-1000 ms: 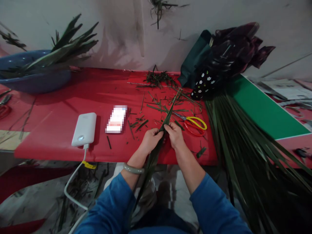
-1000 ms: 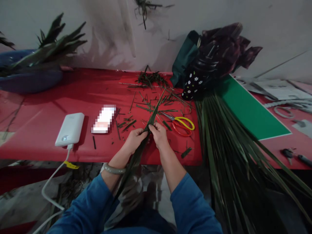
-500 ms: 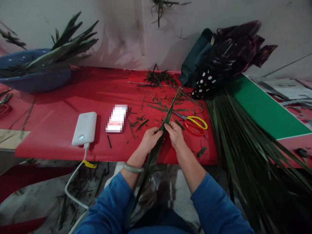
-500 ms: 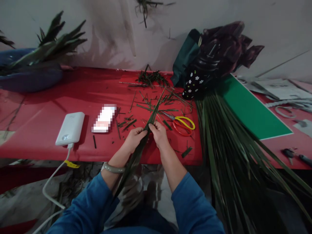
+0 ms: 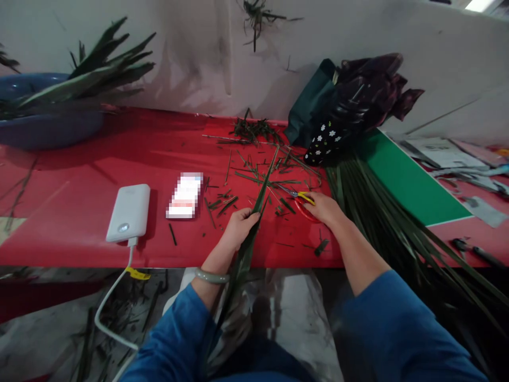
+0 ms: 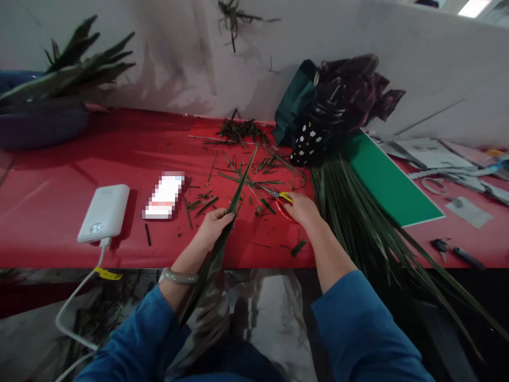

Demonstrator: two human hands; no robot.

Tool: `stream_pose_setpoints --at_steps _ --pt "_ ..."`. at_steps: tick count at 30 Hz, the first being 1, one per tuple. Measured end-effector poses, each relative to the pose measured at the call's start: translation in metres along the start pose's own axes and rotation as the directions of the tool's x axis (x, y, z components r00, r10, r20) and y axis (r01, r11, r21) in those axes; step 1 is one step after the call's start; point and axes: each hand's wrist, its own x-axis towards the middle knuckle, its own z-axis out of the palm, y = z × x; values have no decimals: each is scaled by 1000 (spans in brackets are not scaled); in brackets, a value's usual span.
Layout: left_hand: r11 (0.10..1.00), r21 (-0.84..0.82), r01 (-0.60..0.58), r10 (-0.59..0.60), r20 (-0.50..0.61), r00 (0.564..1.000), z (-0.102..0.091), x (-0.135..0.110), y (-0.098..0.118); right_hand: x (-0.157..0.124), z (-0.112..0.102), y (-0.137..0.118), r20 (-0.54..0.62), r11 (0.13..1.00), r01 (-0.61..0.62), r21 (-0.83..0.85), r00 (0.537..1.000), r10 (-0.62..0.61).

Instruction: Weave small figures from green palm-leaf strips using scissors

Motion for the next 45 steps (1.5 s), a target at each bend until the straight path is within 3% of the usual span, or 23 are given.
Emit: stream_pose_setpoints --at_steps 3,6,10,12,14,16,17,22,28,31,35,40,45 --pt "998 -64 16 -14 40 999 -2 0 0 -1 0 6 39 997 60 -45 998 -58" --pt "993 -110 34 -24 83 996 -6 -1 1 -3 -1 3 28 1000 13 -28 1000 -12" --pt "992 -119 48 -36 97 995 -9 -2 2 -12 -4 2 -62 979 -71 189 995 84" --pt "992 -117 44 -32 97 995 -10 -3 3 -20 -7 0 -92 886 -95 454 984 153" --pt "992 -117 42 -30 100 995 -10 -2 3 -30 -11 -5 -91 711 -99 696 970 225" --pt "992 -117 38 -27 92 995 -9 -2 3 -40 -14 -14 -51 590 -102 801 970 236" --pt "993 -117 34 -24 84 996 -9 -2 3 -44 -15 -19 -27 583 -99 806 979 204" --pt "990 -139 14 -5 61 998 -10 -3 1 -58 -17 -40 23 772 16 636 999 -40" --pt "988 -151 -5 3 -16 1000 -14 -3 2 -70 -34 -50 274 905 -20 425 956 -107" --pt "990 -139 -11 9 -13 1000 -14 -3 2 -73 -40 -54 368 930 -2 368 919 -144" --pt "995 -95 -34 34 1 999 -12 -3 -2 -67 -37 -65 403 926 37 376 893 -199" --pt "996 -93 -5 11 57 998 -13 -4 -1 -57 -33 -76 373 904 97 417 889 -267" --pt "990 -101 95 -74 195 978 -19 -5 1 -53 -33 -70 347 920 72 385 913 -216"
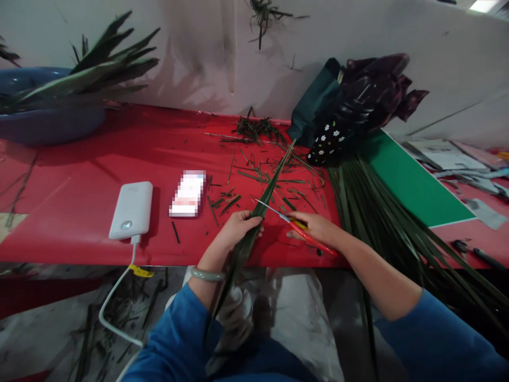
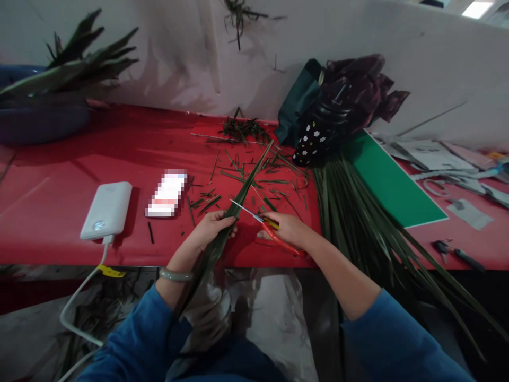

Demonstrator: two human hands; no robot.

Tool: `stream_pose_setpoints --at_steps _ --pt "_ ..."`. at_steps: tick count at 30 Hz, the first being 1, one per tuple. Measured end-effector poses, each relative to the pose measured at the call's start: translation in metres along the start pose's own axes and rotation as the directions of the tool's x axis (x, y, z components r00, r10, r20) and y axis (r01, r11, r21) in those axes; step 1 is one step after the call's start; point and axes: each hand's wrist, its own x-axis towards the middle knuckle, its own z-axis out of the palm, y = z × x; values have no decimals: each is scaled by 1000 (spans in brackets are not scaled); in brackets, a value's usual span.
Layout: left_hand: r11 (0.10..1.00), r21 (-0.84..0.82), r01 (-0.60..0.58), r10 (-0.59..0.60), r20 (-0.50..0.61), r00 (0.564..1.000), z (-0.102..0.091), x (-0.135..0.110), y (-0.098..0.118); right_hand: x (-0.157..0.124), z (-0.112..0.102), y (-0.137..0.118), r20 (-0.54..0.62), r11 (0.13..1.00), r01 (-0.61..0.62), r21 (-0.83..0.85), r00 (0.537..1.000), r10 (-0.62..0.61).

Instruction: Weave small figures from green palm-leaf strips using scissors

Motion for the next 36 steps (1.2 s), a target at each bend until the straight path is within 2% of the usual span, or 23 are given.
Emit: stream_pose_setpoints --at_steps 6,13,18,22,25,27,29,31,33,34,36 --pt "999 30 -38 39 -27 999 1 0 1 -3 -5 -9 72 998 -27 -65 997 32" --pt "999 42 -29 31 -52 998 2 -1 2 1 -4 -22 125 993 -6 -119 992 21" --pt "998 -9 -60 60 -54 997 0 0 0 -1 -4 -15 116 991 -21 -129 993 36" --pt "995 -9 -97 96 -94 991 0 1 1 0 -6 2 100 992 -12 -127 995 25" --pt "994 -46 -99 91 -152 984 -1 2 2 3 -9 19 35 981 -55 -188 997 63" --pt "992 -64 -111 98 -179 979 -1 3 1 3 -11 26 -47 947 -136 -291 991 127" --pt "989 -60 -132 119 -180 976 -1 4 1 1 -14 26 -139 881 -215 -422 975 171" --pt "988 -41 -146 137 -170 976 0 4 0 -1 -14 17 -248 824 -259 -504 957 150" --pt "990 -12 -140 136 -163 977 0 4 0 1 -10 0 -345 855 -240 -460 935 77" --pt "992 1 -129 128 -164 978 1 3 0 4 -5 -9 -376 903 -198 -382 925 44" --pt "994 20 -111 113 -169 979 2 3 0 15 9 -29 -366 991 -49 -122 931 1"
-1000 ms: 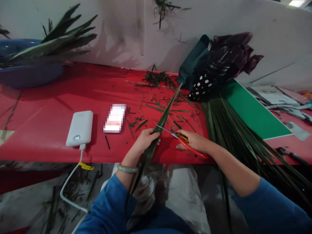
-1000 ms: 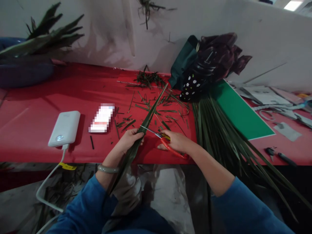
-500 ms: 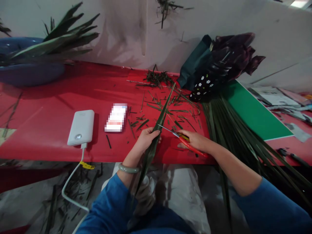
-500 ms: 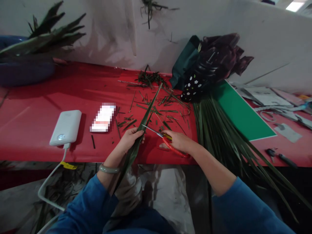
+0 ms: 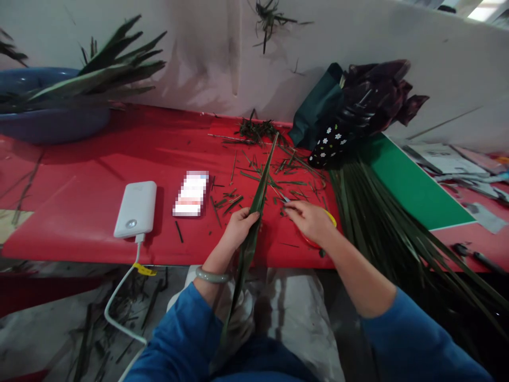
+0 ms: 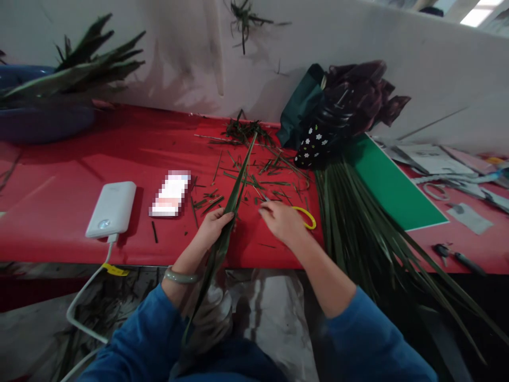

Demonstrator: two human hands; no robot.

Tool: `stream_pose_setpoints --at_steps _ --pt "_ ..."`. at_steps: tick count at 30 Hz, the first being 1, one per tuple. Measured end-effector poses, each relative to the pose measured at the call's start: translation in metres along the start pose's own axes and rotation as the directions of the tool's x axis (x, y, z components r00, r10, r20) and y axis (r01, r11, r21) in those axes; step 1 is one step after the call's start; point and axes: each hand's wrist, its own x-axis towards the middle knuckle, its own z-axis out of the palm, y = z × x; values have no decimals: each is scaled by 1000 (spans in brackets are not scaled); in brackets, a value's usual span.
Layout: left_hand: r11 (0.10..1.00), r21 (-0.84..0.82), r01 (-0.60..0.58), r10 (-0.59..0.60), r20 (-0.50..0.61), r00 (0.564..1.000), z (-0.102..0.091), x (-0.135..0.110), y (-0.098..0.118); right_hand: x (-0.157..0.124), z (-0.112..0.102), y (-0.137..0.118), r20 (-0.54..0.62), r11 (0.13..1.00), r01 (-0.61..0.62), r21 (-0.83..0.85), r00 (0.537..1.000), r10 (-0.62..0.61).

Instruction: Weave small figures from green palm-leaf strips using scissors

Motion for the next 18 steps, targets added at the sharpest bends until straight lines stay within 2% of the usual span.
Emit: stream_pose_setpoints --at_steps 3,7,9,11,18 --pt "999 11 -37 37 -11 999 0 -1 -1 11 29 -24 82 909 -18 415 996 -18" --pt "999 9 -44 44 10 999 -2 0 -4 20 54 -36 66 704 -121 700 992 105" --pt "998 22 -60 59 22 998 -1 1 -6 21 56 -35 87 623 -169 764 983 160" --pt "994 47 -96 95 22 995 0 3 -8 20 55 -34 117 584 -212 783 973 197" --pt "975 141 -172 174 -4 985 1 3 -11 22 57 -28 157 602 -280 748 956 249"
